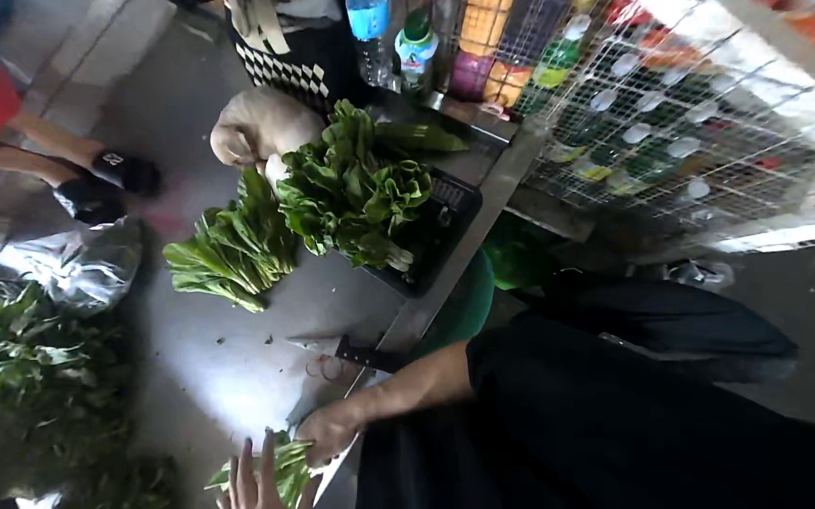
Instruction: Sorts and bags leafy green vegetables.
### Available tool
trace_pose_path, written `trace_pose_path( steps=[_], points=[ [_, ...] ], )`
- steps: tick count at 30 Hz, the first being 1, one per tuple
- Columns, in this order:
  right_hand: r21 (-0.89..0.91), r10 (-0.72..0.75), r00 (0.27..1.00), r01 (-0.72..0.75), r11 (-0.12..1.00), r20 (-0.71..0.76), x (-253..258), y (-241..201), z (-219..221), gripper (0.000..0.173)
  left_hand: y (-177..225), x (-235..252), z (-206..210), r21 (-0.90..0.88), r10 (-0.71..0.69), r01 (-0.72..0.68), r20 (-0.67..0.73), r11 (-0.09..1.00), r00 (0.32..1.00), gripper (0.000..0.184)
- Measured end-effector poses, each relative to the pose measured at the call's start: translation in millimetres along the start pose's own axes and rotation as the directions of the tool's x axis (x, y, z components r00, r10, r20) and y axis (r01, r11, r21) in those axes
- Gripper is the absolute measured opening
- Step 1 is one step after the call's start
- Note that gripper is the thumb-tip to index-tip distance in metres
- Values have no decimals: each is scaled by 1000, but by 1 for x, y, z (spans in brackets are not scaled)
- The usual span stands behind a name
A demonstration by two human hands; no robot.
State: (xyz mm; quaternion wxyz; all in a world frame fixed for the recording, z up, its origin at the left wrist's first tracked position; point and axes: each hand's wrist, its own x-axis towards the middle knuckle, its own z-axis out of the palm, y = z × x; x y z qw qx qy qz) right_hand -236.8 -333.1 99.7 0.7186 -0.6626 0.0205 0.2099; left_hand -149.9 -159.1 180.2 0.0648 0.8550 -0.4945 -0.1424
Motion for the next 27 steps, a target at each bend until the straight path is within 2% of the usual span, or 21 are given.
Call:
trace_pose_path(
  steps=[2, 3, 5, 7, 10, 13, 15, 17, 19, 20, 22, 23, 25, 27],
  points=[
    [-103, -54, 998, 55, 993, 11, 2, -11, -5, 28, 0, 16, 7, 115, 41, -47, 50, 992, 998, 100],
    [-113, -90, 996, 92, 989, 15, 3, -14, -9, 27, 0, 22, 9, 149, 44, -53, 60, 987, 997, 94],
    [-111, -132, 991, 133, 985, 14, 1, -19, -19, 27, 0, 30, 12, 159, -1, -9, 62, 987, 998, 70],
    [-100, -132, 989, 125, 987, -64, -8, -26, -30, 35, 4, 37, 9, 123, -122, 110, 93, 986, 988, 53],
    [-137, -251, 929, 220, 966, -274, -13, -22, -35, 39, 10, 49, 2, 32, -315, 315, 180, 949, 932, 50],
    [-243, -391, 842, 318, 916, -371, -6, -11, -29, 32, 14, 54, 2, -1, -341, 346, 160, 938, 926, 50],
    [-264, -408, 824, 324, 909, -393, 0, -7, -22, 36, 15, 58, 3, 19, -361, 363, 156, 932, 919, 52],
    [-232, -336, 855, 261, 937, -396, -5, -4, -17, 43, 14, 63, 10, 20, -395, 398, 183, 917, 900, 55],
    [-260, -245, 883, 147, 954, -399, -17, -4, -20, 50, 12, 65, 9, -2, -493, 507, 234, 862, 838, 55],
    [-326, -215, 879, 73, 943, -426, -23, -1, -23, 54, 7, 61, 3, -18, -545, 567, 249, 824, 800, 56],
    [-489, -217, 821, -85, 868, -528, -24, 22, -30, 58, -8, 54, -7, -103, -606, 642, 245, 760, 756, 58],
    [-546, -197, 798, -188, 816, -570, -25, 33, -37, 62, -16, 49, -11, -163, -611, 648, 227, 744, 758, 59],
    [-551, -71, 780, -371, 747, -621, -29, 50, -46, 74, -28, 38, -14, -272, -605, 635, 193, 723, 772, 61],
    [-533, -8, 756, -455, 713, -655, -29, 63, -45, 82, -38, 27, -12, -318, -605, 628, 179, 710, 776, 62]
  ],
)
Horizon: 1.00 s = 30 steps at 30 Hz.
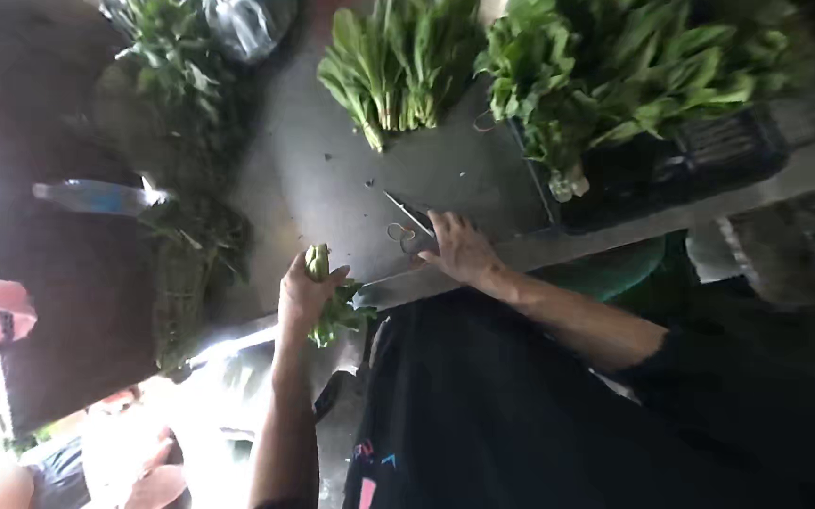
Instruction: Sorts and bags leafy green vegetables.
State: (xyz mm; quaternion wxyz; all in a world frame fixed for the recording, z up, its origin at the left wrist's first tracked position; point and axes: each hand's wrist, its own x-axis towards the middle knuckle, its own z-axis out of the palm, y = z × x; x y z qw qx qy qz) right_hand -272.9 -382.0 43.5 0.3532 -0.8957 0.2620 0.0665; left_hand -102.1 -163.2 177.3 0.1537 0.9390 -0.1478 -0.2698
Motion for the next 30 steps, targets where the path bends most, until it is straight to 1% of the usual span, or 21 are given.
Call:
trace_pose_path(
  steps=[3, 5, 7, 9, 10, 12, 14, 15, 17, 19, 20, 22, 23, 27, 30],
  points=[
    [-7, 90, 996, -90, 996, -18, 2, 1, 7, 83, -17, -5, 1, -62, 23, -23, -1, 998, 1000, 51],
    [-14, 198, 980, -198, 980, 1, 7, -4, 1, 82, -30, -9, 4, -143, 31, -29, 16, 989, 999, 44],
    [-75, 308, 951, -304, 950, 38, 12, -6, -3, 78, -48, -13, 7, -244, 49, -40, 33, 969, 998, 38],
    [-132, 346, 938, -340, 931, 30, 14, -5, -3, 70, -68, -18, 9, -292, 80, -64, 42, 954, 996, 38],
    [-138, 334, 942, -331, 934, 4, 12, -7, -3, 68, -77, -21, 9, -288, 90, -75, 40, 955, 995, 39],
    [-118, 252, 966, -257, 959, -56, 3, -23, -5, 67, -95, -25, 6, -240, 84, -75, 29, 968, 996, 43],
    [-60, 124, 991, -126, 990, -50, -17, -61, -4, 66, -111, -33, 4, -171, 41, -39, 10, 985, 999, 46],
    [-48, 43, 998, -45, 998, -37, -28, -86, 0, 64, -118, -36, 3, -139, 11, -11, -2, 990, 1000, 48],
    [-62, -76, 996, 79, 995, 44, -49, -140, 20, 56, -135, -41, 3, -72, -59, 59, 1, 996, 998, 50],
    [-88, -177, 977, 187, 978, 117, -64, -190, 52, 49, -152, -45, 4, -19, -112, 112, 6, 993, 994, 44],
    [-104, -196, 966, 215, 971, 171, -66, -213, 70, 48, -162, -48, 3, 11, -130, 130, 9, 991, 991, 41],
    [-144, -202, 943, 245, 959, 263, -69, -250, 100, 47, -183, -55, -1, 32, -145, 144, 27, 989, 989, 44],
    [-165, -211, 935, 265, 950, 284, -70, -265, 112, 48, -194, -59, -5, 27, -154, 153, 31, 988, 988, 45],
    [-245, -301, 910, 373, 895, 287, -74, -302, 153, 45, -241, -87, -26, -8, -237, 237, 29, 971, 971, 41],
    [-226, -409, 860, 483, 846, 306, -84, -329, 183, 43, -282, -118, -37, -67, -298, 296, -22, 953, 954, 36]
  ],
)
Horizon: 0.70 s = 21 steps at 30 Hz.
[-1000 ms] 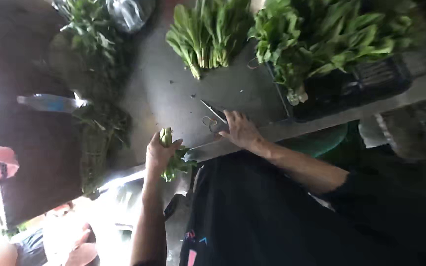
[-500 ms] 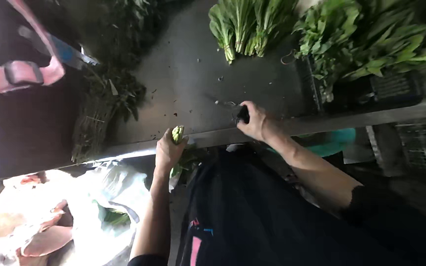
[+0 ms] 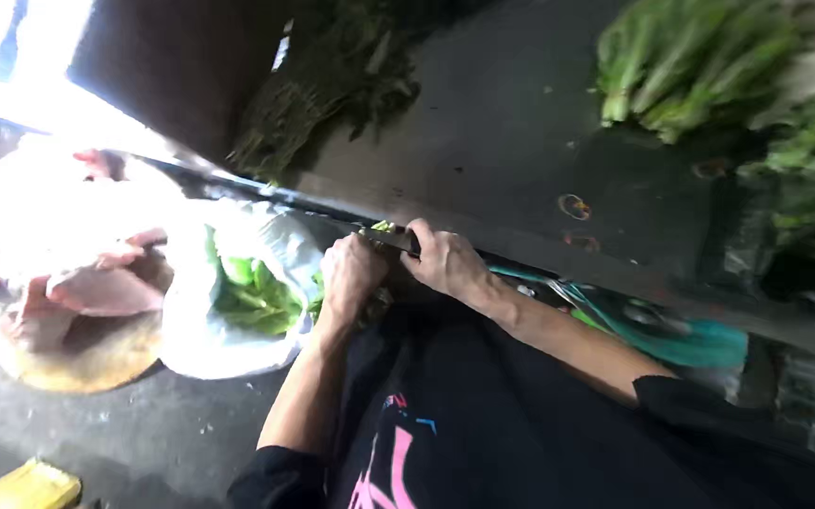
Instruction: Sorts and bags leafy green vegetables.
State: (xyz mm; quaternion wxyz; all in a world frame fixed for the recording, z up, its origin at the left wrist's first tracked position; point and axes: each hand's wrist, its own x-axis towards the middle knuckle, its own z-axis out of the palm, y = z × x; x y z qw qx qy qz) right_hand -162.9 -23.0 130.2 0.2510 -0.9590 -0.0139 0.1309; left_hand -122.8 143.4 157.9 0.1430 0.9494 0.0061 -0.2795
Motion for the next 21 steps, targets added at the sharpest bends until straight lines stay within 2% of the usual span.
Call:
trace_pose_path(
  steps=[2, 5, 7, 10, 13, 16, 18, 21],
  points=[
    [5, -101, 994, 101, 995, 30, 9, -29, 13, 42, -35, -11, -12, -13, -72, 72, -15, 997, 997, 36],
    [-9, -237, 962, 240, 971, 137, 24, -77, 33, 45, -84, -40, -31, -83, -262, 260, -22, 962, 965, 37],
    [-15, -285, 918, 300, 954, 277, 32, -109, 45, 46, -114, -58, -32, -132, -391, 384, -27, 914, 920, 35],
    [-22, -312, 831, 362, 932, 461, 44, -150, 72, 45, -160, -80, -16, -217, -526, 500, -82, 839, 847, 30],
    [-64, -221, 788, 312, 948, 575, 65, -164, 109, 45, -198, -104, 4, -335, -616, 538, -199, 774, 762, 31],
    [-150, -113, 744, 276, 949, 659, 94, -162, 119, 47, -220, -122, 13, -495, -660, 493, -248, 716, 709, 28],
    [-111, -151, 727, 299, 948, 669, 95, -166, 109, 42, -229, -128, 21, -570, -657, 433, -270, 698, 704, 26],
    [22, -329, 713, 403, 915, 619, 72, -187, 85, 38, -232, -123, 23, -640, -640, 356, -283, 681, 715, 25]
  ],
)
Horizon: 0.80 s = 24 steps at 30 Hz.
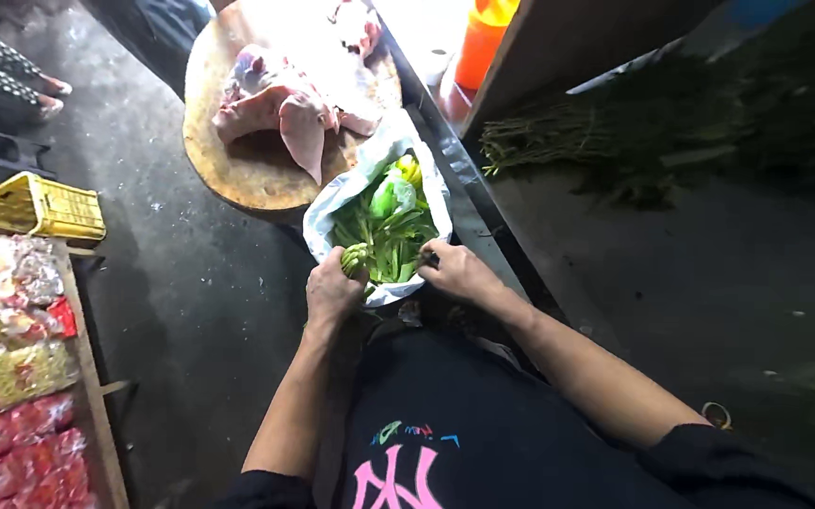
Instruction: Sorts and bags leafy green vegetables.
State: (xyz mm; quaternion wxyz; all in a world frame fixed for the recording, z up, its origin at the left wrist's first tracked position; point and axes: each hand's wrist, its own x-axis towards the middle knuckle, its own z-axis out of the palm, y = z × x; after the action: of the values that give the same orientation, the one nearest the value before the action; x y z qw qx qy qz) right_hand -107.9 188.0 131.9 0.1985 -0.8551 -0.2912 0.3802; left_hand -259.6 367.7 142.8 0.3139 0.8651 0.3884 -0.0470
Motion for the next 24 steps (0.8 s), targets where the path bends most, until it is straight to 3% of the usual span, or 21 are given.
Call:
trace_pose_path(
  steps=[4, 7, 11, 15, 18, 20, 24],
  points=[
    [-21, -247, 943, 249, 968, -222, -11, -30, 12, 40, 18, 6, -3, -67, 34, -33, 16, 997, 999, 28],
    [-7, -62, 996, 61, 998, -72, 13, 4, 15, 39, 24, 0, -11, -107, 136, -141, -53, 984, 989, 26],
    [39, 90, 995, -88, 995, -45, 1, 41, 0, 43, 20, -11, -20, -62, 169, -172, -56, 983, 984, 28],
    [63, -52, 995, 58, 996, -82, -29, 7, -12, 41, 31, -9, -11, 64, 103, -108, 71, 992, 992, 32],
    [36, -137, 990, 138, 990, -31, -29, -9, -3, 43, 46, -13, -9, 129, 90, -106, 124, 986, 988, 32],
    [-2, -86, 996, 86, 996, 3, -20, 3, 2, 43, 44, -18, -8, 119, 151, -159, 75, 980, 986, 30],
    [-43, 157, 987, -155, 987, 36, -21, 49, 1, 47, 33, -36, -14, 50, 264, -259, -126, 964, 956, 27]
  ],
)
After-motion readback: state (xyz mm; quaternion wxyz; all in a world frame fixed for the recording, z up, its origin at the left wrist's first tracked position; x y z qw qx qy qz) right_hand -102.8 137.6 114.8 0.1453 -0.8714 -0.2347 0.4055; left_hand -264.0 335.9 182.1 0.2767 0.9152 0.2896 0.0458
